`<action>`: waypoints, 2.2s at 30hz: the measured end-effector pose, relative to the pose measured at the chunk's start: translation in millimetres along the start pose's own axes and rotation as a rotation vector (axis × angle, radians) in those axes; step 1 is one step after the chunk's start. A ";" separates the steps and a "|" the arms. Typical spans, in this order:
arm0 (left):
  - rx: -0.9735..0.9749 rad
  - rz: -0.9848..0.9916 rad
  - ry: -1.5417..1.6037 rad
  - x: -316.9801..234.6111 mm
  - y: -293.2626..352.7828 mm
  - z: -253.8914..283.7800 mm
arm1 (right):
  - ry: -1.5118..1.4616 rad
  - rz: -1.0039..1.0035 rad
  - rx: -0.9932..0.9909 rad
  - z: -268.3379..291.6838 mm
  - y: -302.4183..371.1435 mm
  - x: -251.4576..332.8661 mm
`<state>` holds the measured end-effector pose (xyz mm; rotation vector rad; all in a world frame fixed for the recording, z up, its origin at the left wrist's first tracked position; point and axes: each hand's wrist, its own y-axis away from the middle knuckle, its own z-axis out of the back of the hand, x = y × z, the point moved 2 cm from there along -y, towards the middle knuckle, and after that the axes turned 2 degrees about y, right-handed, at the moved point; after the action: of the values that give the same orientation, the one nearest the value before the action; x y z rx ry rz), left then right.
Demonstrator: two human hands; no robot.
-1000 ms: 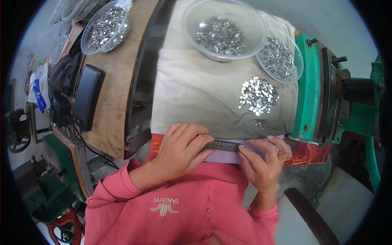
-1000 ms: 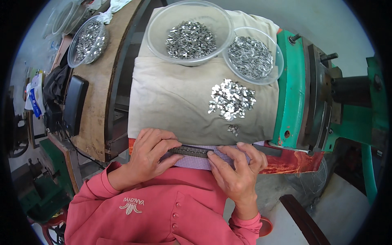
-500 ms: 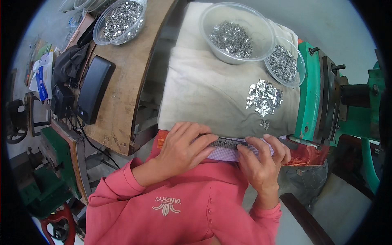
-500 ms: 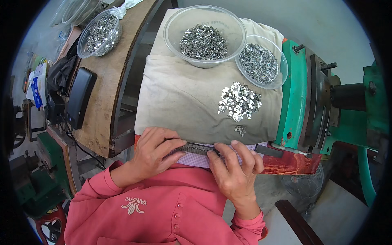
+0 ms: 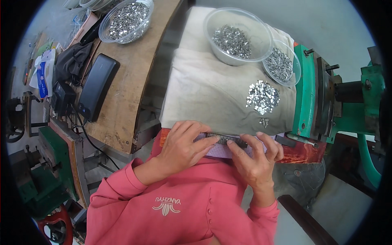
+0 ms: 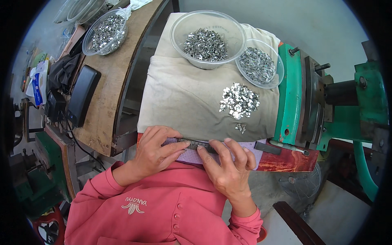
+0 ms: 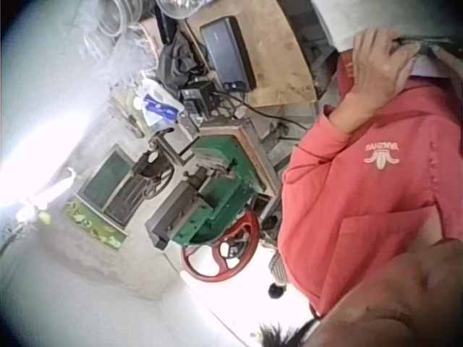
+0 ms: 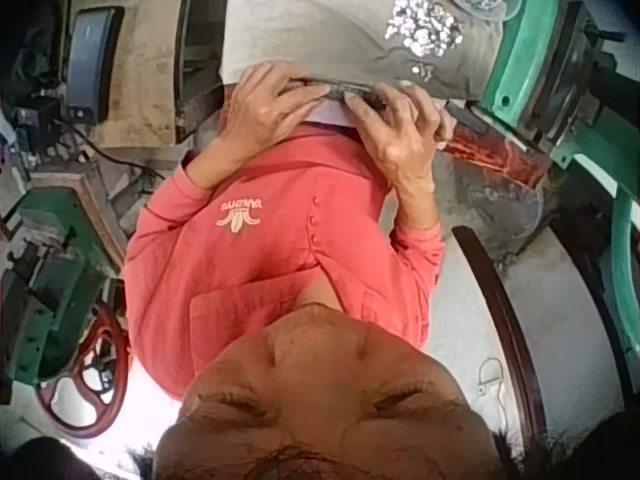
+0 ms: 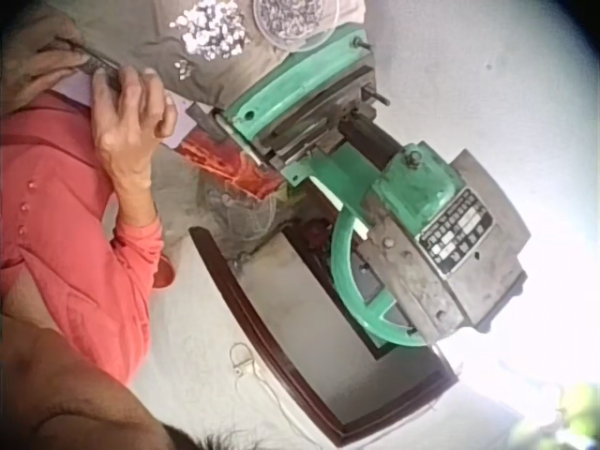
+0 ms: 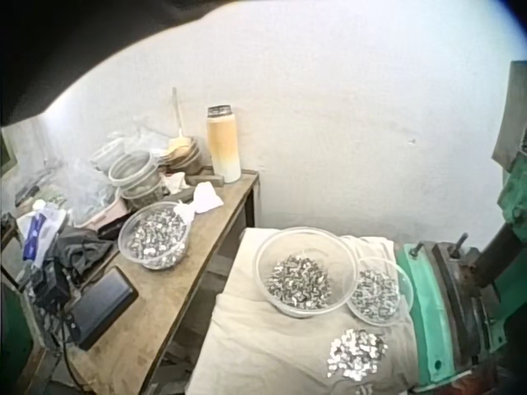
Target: The person places small silver metal pieces into a purple plastic grid tray. They then move the tray to a green manual press machine, operate the lever to press the contents, and return the tray to the table to continue adding more metal pieces.
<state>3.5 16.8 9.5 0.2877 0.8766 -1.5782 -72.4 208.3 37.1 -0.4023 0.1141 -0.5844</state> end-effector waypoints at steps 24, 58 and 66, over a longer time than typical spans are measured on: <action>0.168 -0.192 -0.173 -4.3 -0.8 -6.6 | -0.120 -0.292 -0.055 -3.5 39.0 -21.7; 0.104 -0.091 -0.090 21.8 -29.5 17.4 | -0.175 -0.258 -0.099 -18.6 14.6 -38.3; 0.194 0.135 0.172 39.2 -31.9 14.7 | -0.282 -0.323 -0.056 -25.6 20.3 -43.2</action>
<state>-30.6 -23.2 6.3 0.6160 0.8180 -1.5299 -103.3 239.1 5.1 -0.5589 -0.2092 -0.8363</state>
